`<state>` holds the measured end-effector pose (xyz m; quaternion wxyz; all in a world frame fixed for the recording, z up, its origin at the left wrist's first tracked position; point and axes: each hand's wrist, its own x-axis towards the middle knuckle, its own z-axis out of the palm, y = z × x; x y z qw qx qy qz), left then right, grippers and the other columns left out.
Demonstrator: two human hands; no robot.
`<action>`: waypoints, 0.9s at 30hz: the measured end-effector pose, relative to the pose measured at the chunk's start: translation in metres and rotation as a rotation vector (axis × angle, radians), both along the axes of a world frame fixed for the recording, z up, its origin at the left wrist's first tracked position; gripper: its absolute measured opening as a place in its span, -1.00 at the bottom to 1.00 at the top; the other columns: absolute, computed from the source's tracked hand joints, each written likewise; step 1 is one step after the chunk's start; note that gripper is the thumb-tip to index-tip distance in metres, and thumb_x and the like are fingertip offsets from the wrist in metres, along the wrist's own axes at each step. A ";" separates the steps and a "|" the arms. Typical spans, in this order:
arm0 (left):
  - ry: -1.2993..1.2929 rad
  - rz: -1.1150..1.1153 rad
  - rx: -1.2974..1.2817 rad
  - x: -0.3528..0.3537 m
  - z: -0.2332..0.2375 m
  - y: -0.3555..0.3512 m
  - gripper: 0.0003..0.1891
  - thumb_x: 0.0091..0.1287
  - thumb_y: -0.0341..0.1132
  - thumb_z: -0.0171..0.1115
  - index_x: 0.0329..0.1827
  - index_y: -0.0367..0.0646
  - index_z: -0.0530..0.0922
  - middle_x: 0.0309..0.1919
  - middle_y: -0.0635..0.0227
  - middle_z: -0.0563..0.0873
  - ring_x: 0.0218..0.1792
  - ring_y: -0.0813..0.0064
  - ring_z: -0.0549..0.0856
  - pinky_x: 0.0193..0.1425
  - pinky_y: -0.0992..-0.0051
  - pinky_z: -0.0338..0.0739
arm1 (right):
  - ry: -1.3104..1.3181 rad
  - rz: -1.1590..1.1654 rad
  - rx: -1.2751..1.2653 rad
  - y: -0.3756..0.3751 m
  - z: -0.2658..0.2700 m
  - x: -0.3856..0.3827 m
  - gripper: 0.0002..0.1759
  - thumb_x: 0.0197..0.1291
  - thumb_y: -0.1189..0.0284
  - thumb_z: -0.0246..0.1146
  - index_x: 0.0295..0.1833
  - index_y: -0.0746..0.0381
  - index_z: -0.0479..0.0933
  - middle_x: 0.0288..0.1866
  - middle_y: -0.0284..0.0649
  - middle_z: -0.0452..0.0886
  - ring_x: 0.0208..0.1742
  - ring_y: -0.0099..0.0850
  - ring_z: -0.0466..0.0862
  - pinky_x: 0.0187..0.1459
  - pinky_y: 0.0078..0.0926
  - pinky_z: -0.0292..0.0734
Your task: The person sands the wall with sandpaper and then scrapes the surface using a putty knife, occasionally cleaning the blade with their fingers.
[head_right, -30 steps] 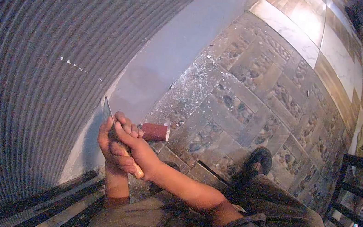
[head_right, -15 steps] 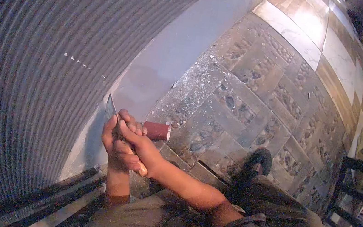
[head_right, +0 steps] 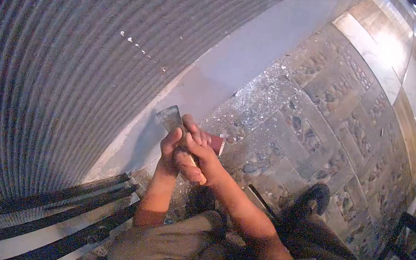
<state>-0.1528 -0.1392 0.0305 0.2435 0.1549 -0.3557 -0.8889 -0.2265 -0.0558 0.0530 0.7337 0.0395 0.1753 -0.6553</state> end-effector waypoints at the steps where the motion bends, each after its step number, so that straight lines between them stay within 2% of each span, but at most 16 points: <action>1: 0.056 -0.020 0.000 0.000 -0.005 0.000 -0.60 0.26 0.03 0.10 -0.16 -0.16 0.38 -0.43 0.24 0.57 -0.27 0.29 0.58 0.00 0.25 0.42 | 0.105 -0.036 0.060 0.000 0.003 0.000 -0.76 0.37 0.08 -0.09 -0.12 -0.03 0.34 -0.72 -0.30 0.23 -0.90 -0.57 0.16 -0.92 -0.66 0.11; 2: 0.056 -0.016 -0.001 0.001 -0.011 0.000 -0.60 0.26 0.03 0.10 -0.16 -0.16 0.38 -0.43 0.24 0.57 -0.27 0.29 0.58 0.00 0.25 0.42 | 0.105 -0.032 0.059 0.000 0.001 -0.001 -0.76 0.37 0.08 -0.09 -0.12 -0.03 0.34 -0.72 -0.30 0.23 -0.90 -0.57 0.16 -0.92 -0.66 0.11; 4: 0.045 0.015 0.080 0.000 -0.010 0.003 -0.57 0.25 -0.01 0.17 -0.10 -0.24 0.46 -0.35 0.22 0.64 -0.20 0.30 0.60 0.00 0.29 0.45 | 0.113 -0.063 -0.061 0.003 -0.008 -0.004 -0.63 0.34 0.15 0.01 0.17 0.05 0.25 -0.60 -0.32 0.38 -0.85 -0.64 0.27 -0.84 -0.71 0.13; 5: 0.045 0.020 0.080 0.000 -0.009 0.006 -0.57 0.25 -0.01 0.17 -0.10 -0.24 0.46 -0.35 0.22 0.64 -0.20 0.30 0.60 0.00 0.29 0.45 | 0.113 -0.058 -0.061 0.004 -0.012 -0.006 -0.63 0.34 0.15 0.01 0.17 0.05 0.25 -0.60 -0.32 0.38 -0.85 -0.64 0.27 -0.84 -0.71 0.13; 7: -0.293 0.075 0.077 -0.006 0.008 0.010 -0.58 0.31 0.01 0.05 -0.01 -0.18 0.40 -0.27 0.21 0.61 -0.14 0.26 0.60 0.02 0.29 0.48 | -0.045 -0.023 0.000 0.001 -0.008 -0.008 -0.68 0.34 0.15 0.01 0.10 0.05 0.32 -0.66 -0.36 0.35 -0.85 -0.64 0.26 -0.84 -0.73 0.12; 8: -0.402 0.084 0.107 -0.008 0.012 0.011 -0.60 0.35 -0.03 0.05 -0.05 -0.23 0.48 -0.24 0.19 0.67 -0.24 0.46 0.63 -0.11 0.58 0.48 | 0.004 -0.104 0.136 0.000 -0.003 -0.007 -0.46 0.37 0.13 -0.05 0.39 0.08 0.15 -0.72 -0.41 0.24 -0.88 -0.65 0.18 -0.90 -0.73 0.04; 9: -0.482 0.119 0.110 -0.013 0.026 0.015 -0.61 0.38 -0.04 0.01 -0.05 -0.22 0.50 -0.28 0.24 0.68 -0.30 0.48 0.64 -0.16 0.59 0.49 | 0.000 -0.102 0.136 -0.001 0.000 -0.005 -0.46 0.37 0.13 -0.05 0.39 0.08 0.15 -0.72 -0.41 0.24 -0.88 -0.65 0.18 -0.90 -0.73 0.04; 11: -0.731 0.108 -0.005 0.000 0.027 0.015 -0.57 0.39 -0.04 -0.02 0.08 -0.23 0.45 -0.10 0.22 0.62 -0.12 0.44 0.61 -0.02 0.55 0.46 | 0.590 -0.313 0.146 -0.005 0.005 -0.003 -0.45 0.37 0.17 -0.04 0.41 0.09 0.14 -0.71 -0.44 0.26 -0.86 -0.67 0.19 -0.89 -0.72 0.05; 12: -0.728 0.108 -0.006 0.002 0.024 0.019 -0.57 0.39 -0.04 -0.02 0.08 -0.23 0.45 -0.10 0.22 0.62 -0.12 0.44 0.61 -0.02 0.55 0.46 | 0.669 -0.296 0.111 -0.007 0.012 -0.003 -0.43 0.38 0.20 -0.03 0.44 0.08 0.08 -0.69 -0.49 0.28 -0.84 -0.69 0.19 -0.87 -0.71 0.08; 14: -0.513 0.461 -0.227 0.005 0.018 0.027 -0.54 0.37 0.02 -0.04 0.07 -0.18 0.47 -0.15 0.25 0.63 -0.14 0.42 0.63 -0.04 0.44 0.53 | 0.671 -0.294 0.141 -0.014 0.015 0.008 -0.45 0.37 0.25 -0.01 0.43 0.09 0.12 -0.65 -0.50 0.30 -0.77 -0.73 0.22 -0.78 -0.75 0.12; 16: -0.583 0.388 -0.276 0.006 0.059 0.025 -0.54 0.40 -0.05 -0.05 0.19 -0.23 0.39 0.08 0.19 0.52 0.10 0.45 0.51 0.18 0.47 0.37 | 0.673 -0.293 0.169 -0.023 0.020 0.016 -0.47 0.37 0.30 0.01 0.42 0.10 0.16 -0.60 -0.52 0.32 -0.70 -0.76 0.26 -0.69 -0.78 0.16; 18: -0.611 0.380 -0.362 0.000 0.081 0.024 -0.52 0.41 -0.07 -0.05 0.24 -0.25 0.36 0.14 0.17 0.49 0.16 0.45 0.46 0.24 0.47 0.30 | 0.684 -0.349 0.206 -0.032 0.024 0.021 -0.45 0.37 0.32 0.01 0.42 0.20 0.12 -0.11 -0.28 0.28 -0.26 -0.62 0.32 -0.27 -0.68 0.24; 20: -0.722 0.289 -0.712 0.002 0.083 0.016 -0.49 0.42 -0.09 -0.04 0.27 -0.31 0.33 0.16 0.13 0.48 0.21 0.42 0.41 0.28 0.46 0.23 | 0.693 -0.407 0.246 -0.037 0.026 0.022 -0.43 0.37 0.34 0.00 0.42 0.30 0.08 0.39 -0.04 0.23 0.18 -0.48 0.38 0.14 -0.58 0.32; 23: -0.678 0.276 -0.782 -0.004 0.083 0.007 -0.46 0.42 -0.06 -0.05 0.26 -0.35 0.33 0.17 0.11 0.47 0.22 0.39 0.40 0.28 0.46 0.23 | 0.940 -0.569 0.241 -0.046 0.028 0.017 -0.43 0.37 0.34 0.01 0.41 0.30 0.09 0.35 -0.05 0.29 0.17 -0.51 0.37 0.12 -0.59 0.33; 26: -0.702 0.207 -0.670 -0.006 0.097 0.000 -0.51 0.44 -0.10 -0.10 0.25 -0.32 0.36 0.23 0.06 0.43 0.28 0.25 0.38 0.34 0.37 0.19 | 0.871 -0.543 0.288 -0.048 0.052 0.012 -0.42 0.36 0.31 0.03 0.41 0.30 0.10 0.35 -0.06 0.29 0.20 -0.50 0.35 0.14 -0.61 0.29; 27: -0.715 0.213 -0.674 -0.004 0.094 0.001 -0.49 0.44 -0.08 -0.09 0.28 -0.31 0.33 0.25 0.07 0.42 0.30 0.24 0.36 0.35 0.35 0.19 | 0.976 -0.605 0.221 -0.049 0.047 0.014 -0.40 0.34 0.28 0.06 0.41 0.28 0.11 0.38 -0.05 0.25 0.25 -0.47 0.32 0.19 -0.60 0.26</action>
